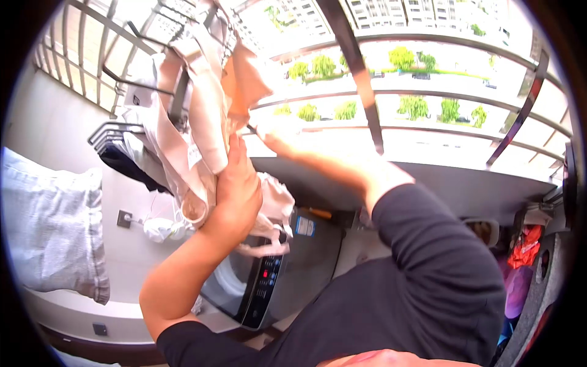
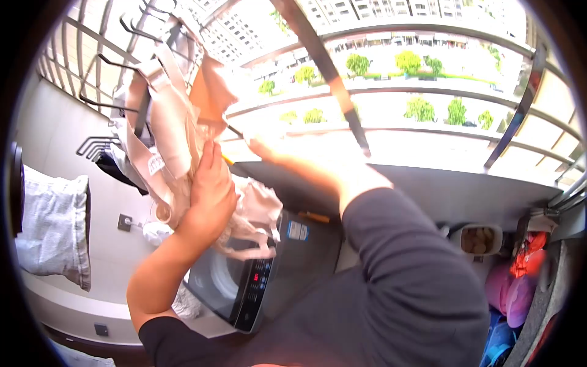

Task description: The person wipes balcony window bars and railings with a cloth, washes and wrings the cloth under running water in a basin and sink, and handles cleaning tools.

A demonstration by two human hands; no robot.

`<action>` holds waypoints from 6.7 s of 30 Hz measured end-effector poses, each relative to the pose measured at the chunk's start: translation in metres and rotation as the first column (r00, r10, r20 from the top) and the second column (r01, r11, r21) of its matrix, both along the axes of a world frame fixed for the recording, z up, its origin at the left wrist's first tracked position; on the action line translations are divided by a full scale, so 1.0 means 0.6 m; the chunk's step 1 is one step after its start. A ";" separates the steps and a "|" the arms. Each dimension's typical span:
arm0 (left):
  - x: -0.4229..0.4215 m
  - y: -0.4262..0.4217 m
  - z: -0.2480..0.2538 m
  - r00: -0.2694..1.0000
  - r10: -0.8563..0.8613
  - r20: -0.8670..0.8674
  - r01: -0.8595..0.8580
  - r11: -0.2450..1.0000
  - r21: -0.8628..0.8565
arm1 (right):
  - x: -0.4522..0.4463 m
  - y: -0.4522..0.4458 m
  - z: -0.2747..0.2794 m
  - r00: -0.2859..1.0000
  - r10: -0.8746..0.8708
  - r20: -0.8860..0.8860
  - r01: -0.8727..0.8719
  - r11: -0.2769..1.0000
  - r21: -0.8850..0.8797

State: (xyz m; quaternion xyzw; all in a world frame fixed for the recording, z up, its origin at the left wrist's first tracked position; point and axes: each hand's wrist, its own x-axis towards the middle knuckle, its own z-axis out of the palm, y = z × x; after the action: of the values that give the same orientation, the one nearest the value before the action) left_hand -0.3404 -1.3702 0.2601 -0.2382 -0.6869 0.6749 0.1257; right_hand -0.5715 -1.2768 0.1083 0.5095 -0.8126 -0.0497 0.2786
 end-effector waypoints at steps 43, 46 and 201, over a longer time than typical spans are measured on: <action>-0.002 0.074 0.085 0.940 0.303 -0.159 -0.079 0.645 0.760 | 0.058 0.065 0.363 0.999 -0.034 0.038 0.035 0.999 -0.027; -0.005 0.079 0.088 0.886 0.460 -0.057 -0.235 0.551 0.801 | 0.049 0.167 0.313 0.937 -0.064 -0.344 0.014 0.989 -0.148; 0.199 0.475 -0.567 0.699 -0.388 0.601 -0.709 -0.487 0.510 | 0.200 0.797 -0.048 0.963 -0.268 0.022 0.263 0.925 -0.273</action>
State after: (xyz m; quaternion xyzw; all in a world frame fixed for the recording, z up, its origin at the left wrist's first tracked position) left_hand -0.2210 -1.0855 -0.0799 -0.0651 -0.9208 -0.3663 -0.1172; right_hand -0.4515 -0.7984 0.0793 0.3511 -0.8709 0.0216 0.3432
